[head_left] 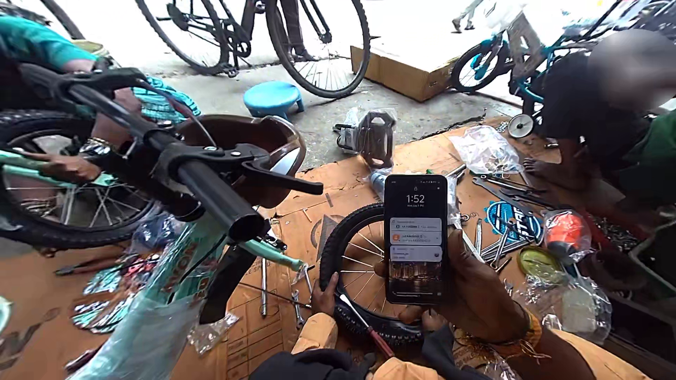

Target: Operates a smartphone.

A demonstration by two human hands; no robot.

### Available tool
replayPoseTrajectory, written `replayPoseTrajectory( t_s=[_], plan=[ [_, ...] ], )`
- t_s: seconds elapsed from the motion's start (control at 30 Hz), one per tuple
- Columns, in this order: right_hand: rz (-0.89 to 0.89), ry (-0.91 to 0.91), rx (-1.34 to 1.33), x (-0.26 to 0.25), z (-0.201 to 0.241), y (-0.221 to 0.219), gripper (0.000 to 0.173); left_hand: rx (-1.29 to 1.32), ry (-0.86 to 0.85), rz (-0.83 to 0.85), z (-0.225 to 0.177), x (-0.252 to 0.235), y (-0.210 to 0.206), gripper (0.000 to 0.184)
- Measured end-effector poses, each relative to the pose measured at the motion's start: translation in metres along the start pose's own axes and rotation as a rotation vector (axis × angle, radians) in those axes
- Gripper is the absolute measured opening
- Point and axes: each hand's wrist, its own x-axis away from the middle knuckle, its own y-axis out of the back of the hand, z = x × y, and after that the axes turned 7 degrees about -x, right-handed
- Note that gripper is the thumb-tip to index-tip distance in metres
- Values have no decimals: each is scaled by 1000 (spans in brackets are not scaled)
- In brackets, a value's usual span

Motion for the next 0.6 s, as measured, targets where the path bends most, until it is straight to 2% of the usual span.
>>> replayPoseTrajectory(
  t_s=[0.17,0.37,0.47,0.53,0.57,0.6],
  plan=[
    [-83,-65,168,10,-15,-4,50,-26,-22,-36,14,-3,-2,63],
    [-158,-65,307,9,-22,-9,61,-42,-37,-30,6,-2,-1,61],
    [-129,-60,228,6,-22,-8,56,-39,-49,-24,8,-1,-1,60],
    [-278,-72,165,0,-19,-27,65,-18,-74,-37,6,2,-2,58],
    [-272,-62,103,-1,-18,-28,66,-11,-69,-39,-1,6,-1,55],
    [-184,-55,40,0,-19,-22,65,-17,-41,-23,-17,16,2,54]
  ],
)
